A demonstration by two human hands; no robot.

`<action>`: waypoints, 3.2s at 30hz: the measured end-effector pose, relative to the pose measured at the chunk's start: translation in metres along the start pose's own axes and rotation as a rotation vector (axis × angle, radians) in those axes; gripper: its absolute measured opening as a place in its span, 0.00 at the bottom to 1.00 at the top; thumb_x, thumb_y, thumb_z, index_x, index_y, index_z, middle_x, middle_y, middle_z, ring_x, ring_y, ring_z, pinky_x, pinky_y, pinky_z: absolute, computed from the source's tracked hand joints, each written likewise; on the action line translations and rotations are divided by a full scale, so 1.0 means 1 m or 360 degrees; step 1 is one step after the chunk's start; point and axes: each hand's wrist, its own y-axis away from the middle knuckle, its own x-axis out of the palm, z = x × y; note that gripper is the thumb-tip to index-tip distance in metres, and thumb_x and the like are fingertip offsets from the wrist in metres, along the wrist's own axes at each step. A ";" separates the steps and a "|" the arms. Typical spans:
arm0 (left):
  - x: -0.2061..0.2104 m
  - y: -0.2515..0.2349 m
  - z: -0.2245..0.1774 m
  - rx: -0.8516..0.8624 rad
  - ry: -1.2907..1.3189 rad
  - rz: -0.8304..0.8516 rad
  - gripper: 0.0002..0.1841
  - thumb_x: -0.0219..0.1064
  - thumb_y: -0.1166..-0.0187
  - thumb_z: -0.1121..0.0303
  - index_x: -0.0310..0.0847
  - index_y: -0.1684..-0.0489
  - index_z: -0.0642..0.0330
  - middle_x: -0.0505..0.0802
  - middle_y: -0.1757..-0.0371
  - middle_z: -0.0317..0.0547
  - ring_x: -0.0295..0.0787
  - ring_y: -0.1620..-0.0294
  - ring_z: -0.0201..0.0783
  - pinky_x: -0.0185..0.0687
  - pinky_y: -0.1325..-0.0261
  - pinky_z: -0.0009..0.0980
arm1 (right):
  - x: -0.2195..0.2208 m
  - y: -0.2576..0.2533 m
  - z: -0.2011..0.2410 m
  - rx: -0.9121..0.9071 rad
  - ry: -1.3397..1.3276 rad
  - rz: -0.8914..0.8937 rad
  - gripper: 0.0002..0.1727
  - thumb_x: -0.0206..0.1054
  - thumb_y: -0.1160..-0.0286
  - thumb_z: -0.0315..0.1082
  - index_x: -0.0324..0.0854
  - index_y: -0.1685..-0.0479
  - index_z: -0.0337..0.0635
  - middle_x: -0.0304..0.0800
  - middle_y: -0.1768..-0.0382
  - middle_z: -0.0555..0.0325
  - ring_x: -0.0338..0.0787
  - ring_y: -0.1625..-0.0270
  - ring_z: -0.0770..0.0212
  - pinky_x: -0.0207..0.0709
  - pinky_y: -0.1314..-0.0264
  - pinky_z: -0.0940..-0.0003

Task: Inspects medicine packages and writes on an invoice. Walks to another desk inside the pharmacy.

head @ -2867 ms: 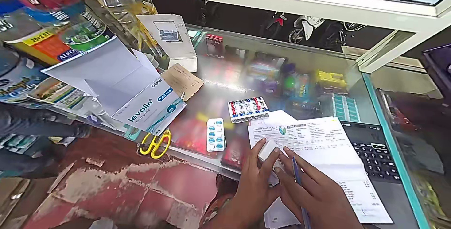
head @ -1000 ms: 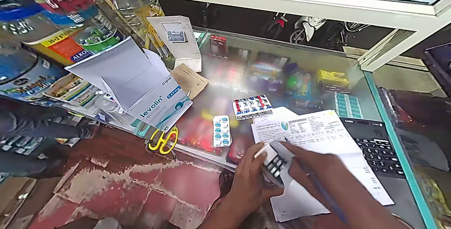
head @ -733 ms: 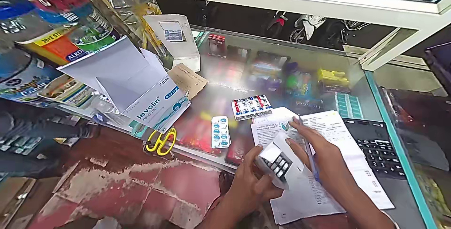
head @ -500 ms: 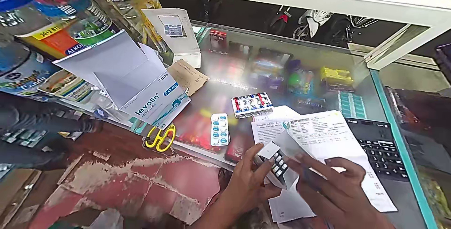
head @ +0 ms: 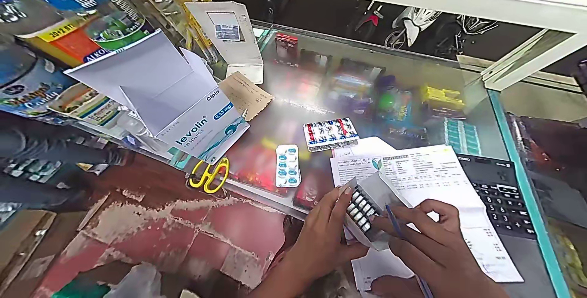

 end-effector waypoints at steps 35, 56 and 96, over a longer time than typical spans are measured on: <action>-0.018 0.002 -0.023 0.0164 -0.0306 -0.0036 0.32 0.60 0.27 0.27 0.76 0.32 0.36 0.64 0.13 0.40 0.48 0.07 0.42 0.44 0.08 0.43 | 0.002 0.002 0.007 0.0101 0.0043 -0.0061 0.10 0.47 0.10 0.34 0.71 0.61 0.56 0.89 0.61 0.67 0.80 0.43 0.66 0.52 0.34 0.63; -0.015 0.002 -0.027 0.0153 -0.0320 -0.0038 0.27 0.60 0.23 0.33 0.74 0.36 0.39 0.68 0.15 0.37 0.49 0.09 0.39 0.39 0.11 0.40 | 0.011 -0.014 0.012 0.0198 0.0081 -0.0053 0.10 0.48 0.09 0.37 0.74 0.59 0.57 0.92 0.56 0.68 0.80 0.35 0.67 0.50 0.31 0.59; -0.019 -0.007 -0.024 -0.0135 0.0027 -0.0116 0.24 0.68 0.24 0.37 0.75 0.48 0.46 0.78 0.20 0.43 0.64 0.12 0.41 0.60 0.15 0.42 | -0.003 -0.024 0.019 0.0179 0.0205 0.0318 0.29 0.51 0.26 0.74 0.75 0.55 0.60 0.90 0.50 0.65 0.79 0.32 0.59 0.46 0.24 0.51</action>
